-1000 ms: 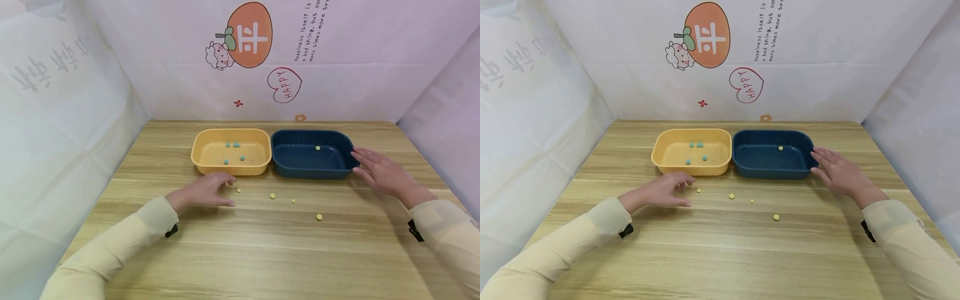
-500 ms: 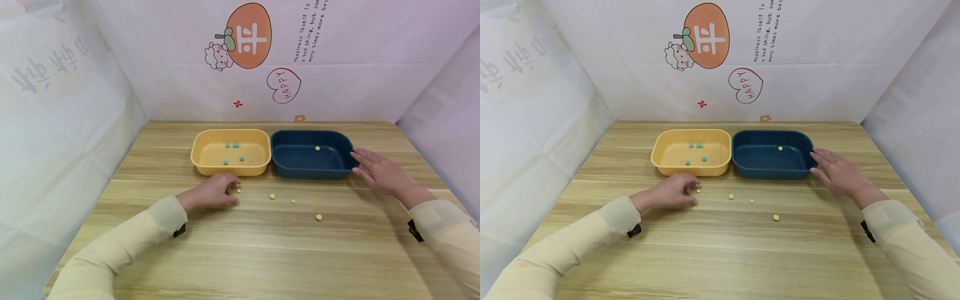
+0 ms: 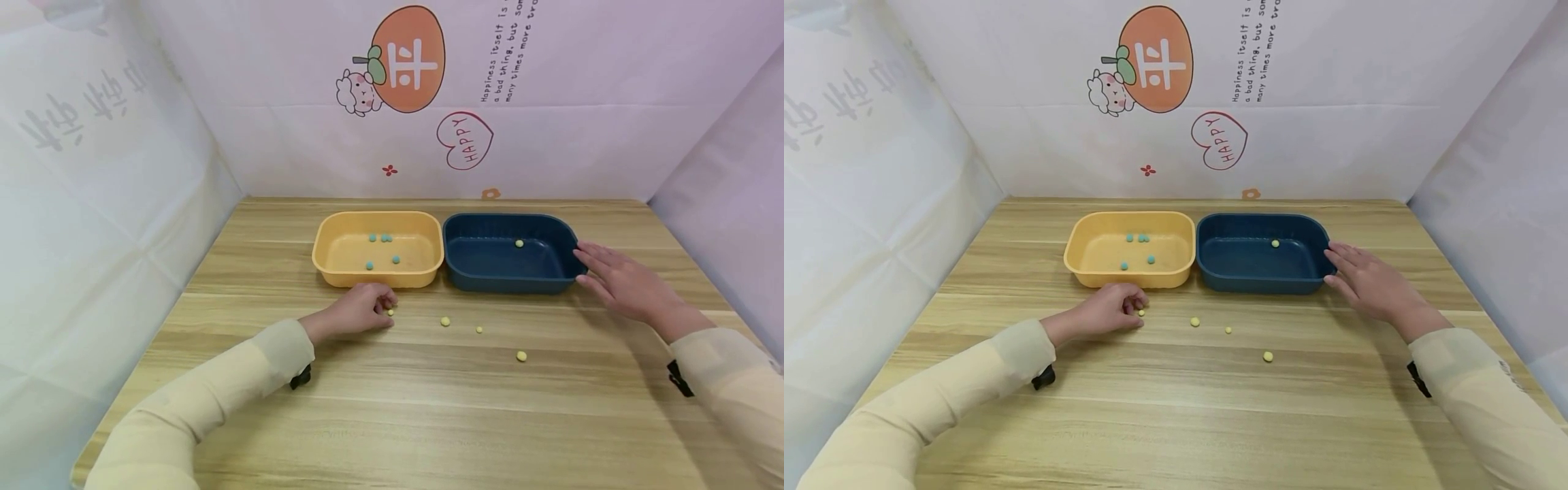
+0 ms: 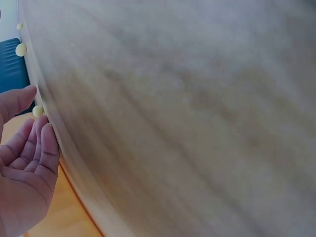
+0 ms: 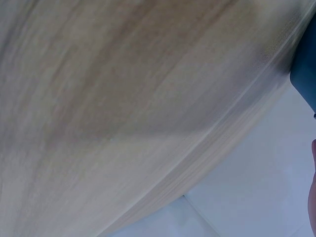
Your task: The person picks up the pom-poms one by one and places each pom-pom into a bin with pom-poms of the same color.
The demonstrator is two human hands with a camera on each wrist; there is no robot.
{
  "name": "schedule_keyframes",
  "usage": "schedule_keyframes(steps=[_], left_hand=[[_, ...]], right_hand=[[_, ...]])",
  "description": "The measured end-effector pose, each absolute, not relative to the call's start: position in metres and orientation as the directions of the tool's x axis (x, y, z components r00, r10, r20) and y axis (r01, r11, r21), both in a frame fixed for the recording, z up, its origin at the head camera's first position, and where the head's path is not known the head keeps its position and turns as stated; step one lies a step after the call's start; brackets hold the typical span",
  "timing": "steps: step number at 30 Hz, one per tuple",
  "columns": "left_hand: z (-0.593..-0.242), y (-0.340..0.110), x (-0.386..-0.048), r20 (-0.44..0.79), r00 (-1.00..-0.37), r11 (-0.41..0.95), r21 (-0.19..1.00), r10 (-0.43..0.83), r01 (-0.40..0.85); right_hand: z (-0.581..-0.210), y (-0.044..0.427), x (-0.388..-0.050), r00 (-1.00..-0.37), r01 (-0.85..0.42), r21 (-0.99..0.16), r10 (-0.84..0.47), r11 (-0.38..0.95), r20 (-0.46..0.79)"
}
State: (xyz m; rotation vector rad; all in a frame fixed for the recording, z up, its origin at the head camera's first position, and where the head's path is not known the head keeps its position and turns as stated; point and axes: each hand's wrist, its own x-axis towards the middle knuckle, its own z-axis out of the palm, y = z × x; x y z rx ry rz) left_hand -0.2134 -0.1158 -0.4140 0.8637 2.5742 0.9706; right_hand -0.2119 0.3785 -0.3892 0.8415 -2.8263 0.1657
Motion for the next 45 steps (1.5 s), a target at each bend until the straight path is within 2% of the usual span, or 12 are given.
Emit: schedule_keyframes(steps=[5, 15, 36, 45], left_hand=[[-0.4170, -0.1154, -0.2151, -0.033, -0.811, 0.589, 0.705, 0.585, 0.396], [-0.4143, -0.1117, -0.2141, -0.041, -0.827, 0.618, 0.685, 0.561, 0.386], [-0.4152, -0.1095, -0.2182, 0.009, -0.808, 0.644, 0.599, 0.589, 0.476], [-0.4151, -0.1091, -0.2180, 0.010, -0.811, 0.647, 0.598, 0.585, 0.474]], right_hand=[[-0.3888, 0.3792, -0.2123, -0.829, -0.543, -0.066, -0.522, 0.837, 0.201], [-0.3893, 0.3782, -0.2125, -0.821, -0.551, -0.058, -0.529, 0.832, 0.215], [-0.3886, 0.3790, -0.2124, -0.829, -0.542, -0.064, -0.522, 0.838, 0.201], [-0.3886, 0.3777, -0.2121, -0.824, -0.548, -0.061, -0.526, 0.834, 0.210]])
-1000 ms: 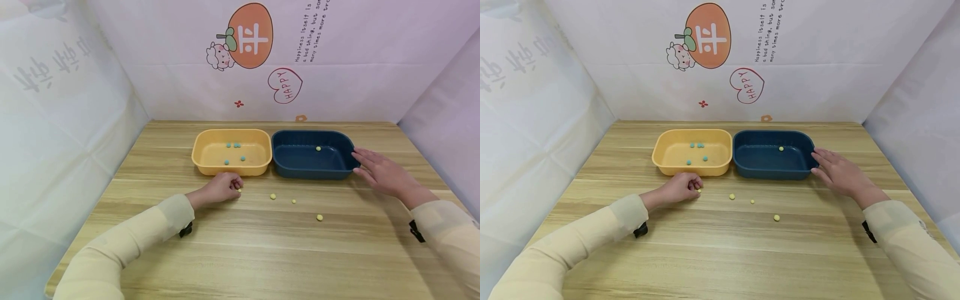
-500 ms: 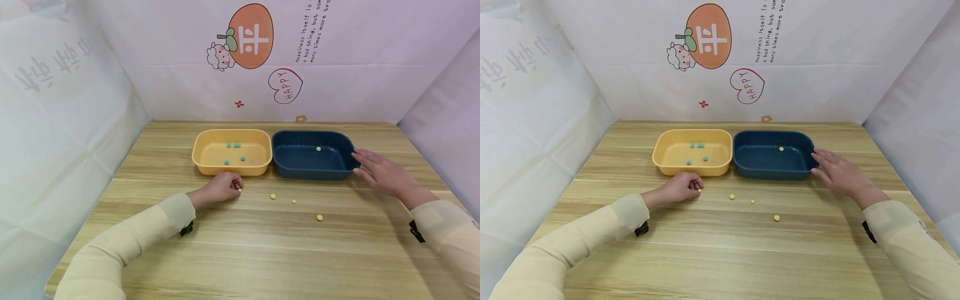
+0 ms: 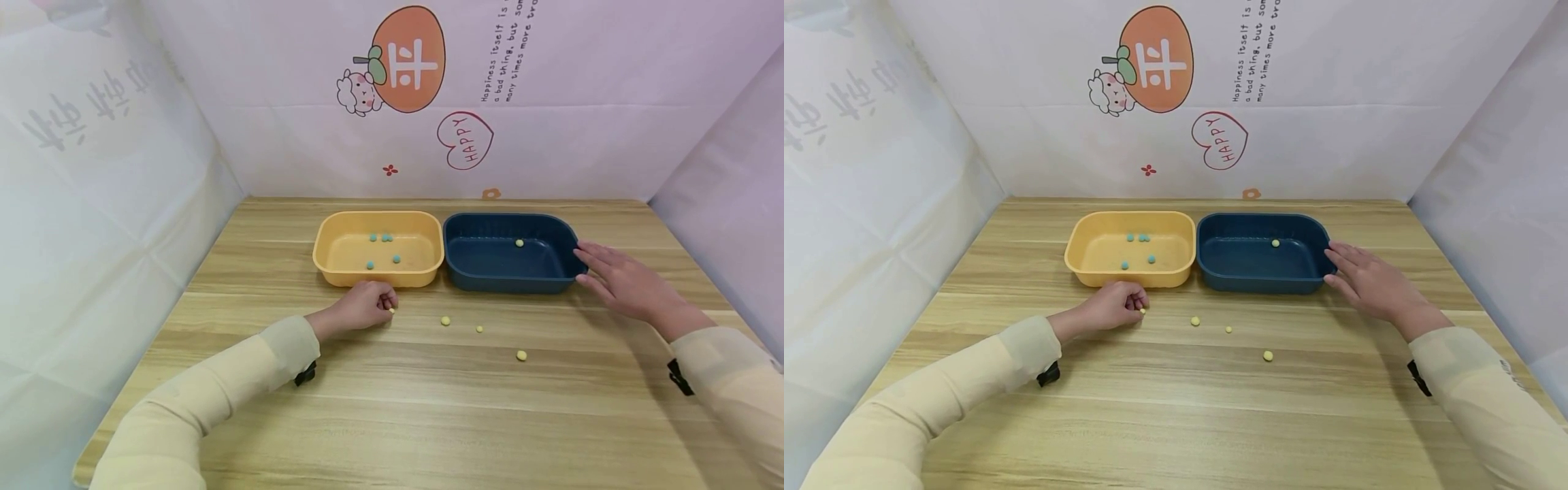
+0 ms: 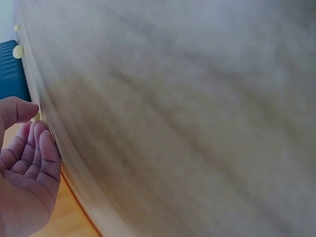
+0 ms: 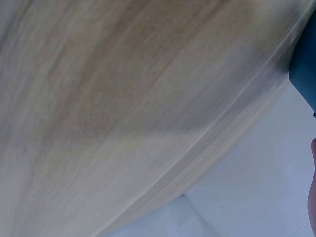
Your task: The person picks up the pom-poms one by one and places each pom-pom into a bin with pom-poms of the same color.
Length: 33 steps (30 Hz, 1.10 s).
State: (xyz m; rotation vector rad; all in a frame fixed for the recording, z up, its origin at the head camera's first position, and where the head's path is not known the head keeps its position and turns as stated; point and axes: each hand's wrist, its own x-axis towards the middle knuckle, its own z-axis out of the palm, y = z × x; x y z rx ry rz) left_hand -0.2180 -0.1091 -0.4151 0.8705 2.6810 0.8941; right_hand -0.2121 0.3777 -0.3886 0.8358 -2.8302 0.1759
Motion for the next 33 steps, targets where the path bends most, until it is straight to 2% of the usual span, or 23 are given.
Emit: schedule_keyframes(steps=[9, 33], left_hand=[[-0.408, -0.109, -0.215, 0.008, -0.821, 0.620, 0.651, 0.571, 0.438], [-0.378, -0.091, -0.210, 0.107, -0.783, 0.526, 0.684, 0.613, 0.506]], right_hand=[[-0.387, 0.378, -0.212, -0.817, -0.557, -0.050, -0.536, 0.829, 0.212], [-0.386, 0.379, -0.211, -0.835, -0.535, -0.054, -0.519, 0.843, 0.181]])
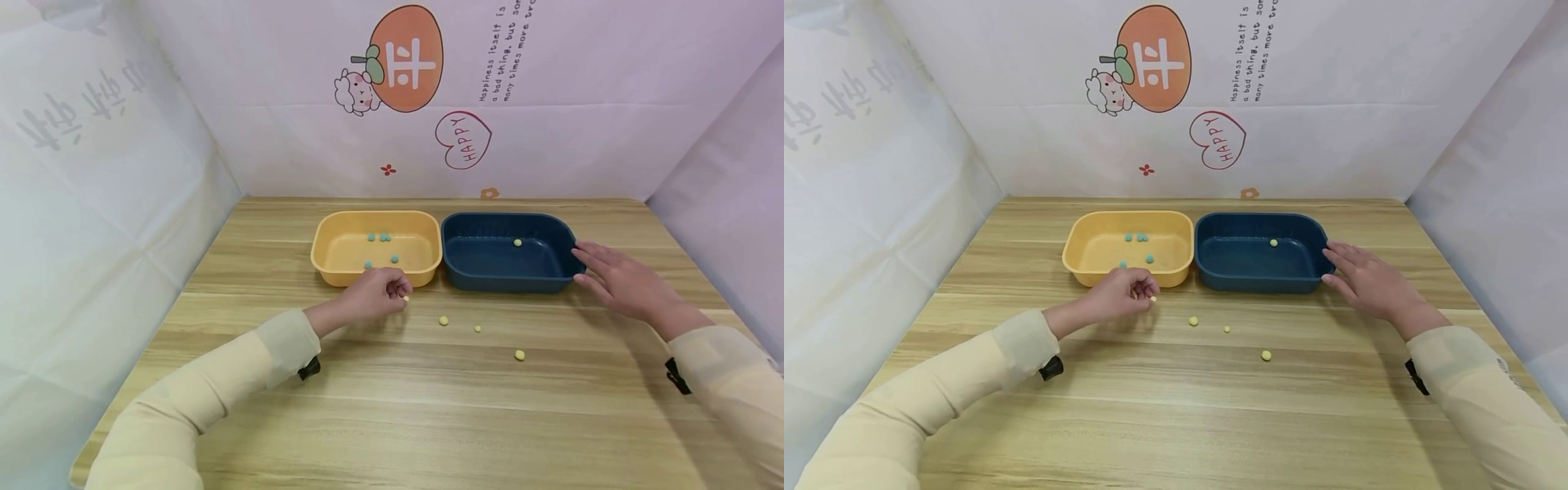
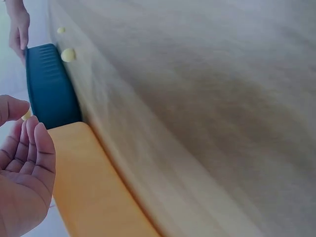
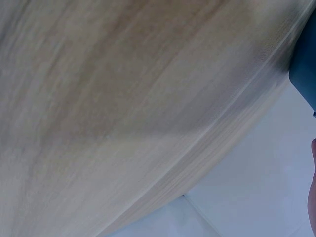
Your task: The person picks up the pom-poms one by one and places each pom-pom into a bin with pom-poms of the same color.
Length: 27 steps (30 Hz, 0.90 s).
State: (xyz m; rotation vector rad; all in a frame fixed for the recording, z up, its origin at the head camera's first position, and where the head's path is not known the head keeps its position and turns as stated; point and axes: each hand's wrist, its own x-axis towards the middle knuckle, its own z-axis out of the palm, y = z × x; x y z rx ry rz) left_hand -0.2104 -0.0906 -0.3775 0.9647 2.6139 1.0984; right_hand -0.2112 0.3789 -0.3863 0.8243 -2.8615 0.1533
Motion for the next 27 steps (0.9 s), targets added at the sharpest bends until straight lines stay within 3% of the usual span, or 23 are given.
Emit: schedule_keyframes(steps=[18, 27], left_hand=[[-0.352, -0.058, -0.229, 0.202, -0.764, 0.470, 0.684, 0.613, 0.558], [-0.347, -0.030, -0.241, 0.183, -0.788, 0.475, 0.710, 0.588, 0.520]], right_hand=[[-0.387, 0.380, -0.211, -0.824, -0.551, -0.052, -0.534, 0.833, 0.190], [-0.384, 0.379, -0.211, -0.837, -0.537, -0.055, -0.523, 0.842, 0.157]])
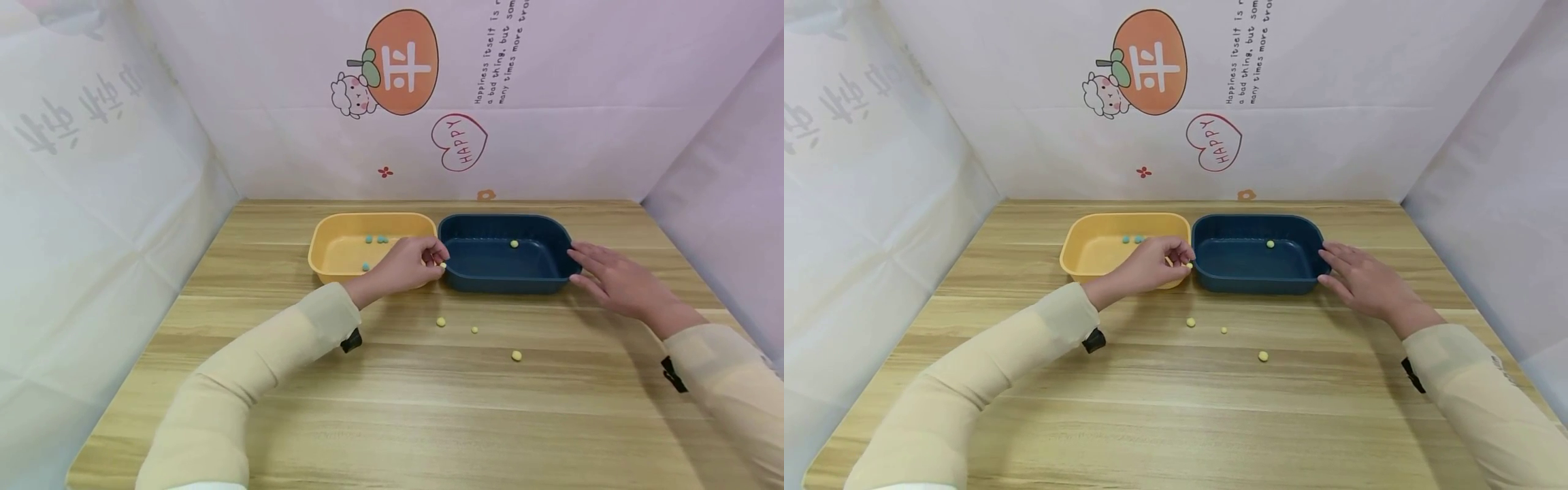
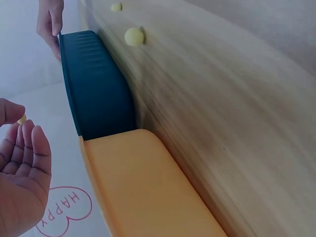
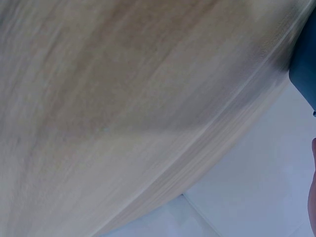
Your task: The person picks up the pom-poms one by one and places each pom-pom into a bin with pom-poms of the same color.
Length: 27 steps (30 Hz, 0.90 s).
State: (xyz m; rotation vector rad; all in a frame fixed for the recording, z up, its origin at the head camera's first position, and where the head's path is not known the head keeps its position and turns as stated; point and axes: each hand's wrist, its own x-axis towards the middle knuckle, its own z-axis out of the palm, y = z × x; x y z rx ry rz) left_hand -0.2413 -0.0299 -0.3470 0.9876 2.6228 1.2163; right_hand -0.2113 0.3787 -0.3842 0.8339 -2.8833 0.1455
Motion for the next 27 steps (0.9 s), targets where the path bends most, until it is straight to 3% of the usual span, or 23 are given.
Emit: schedule_keyframes(steps=[27], left_hand=[[-0.350, 0.020, -0.278, 0.173, -0.836, 0.452, 0.775, 0.520, 0.442]], right_hand=[[-0.390, 0.382, -0.214, -0.822, -0.554, -0.025, -0.542, 0.832, 0.174]])
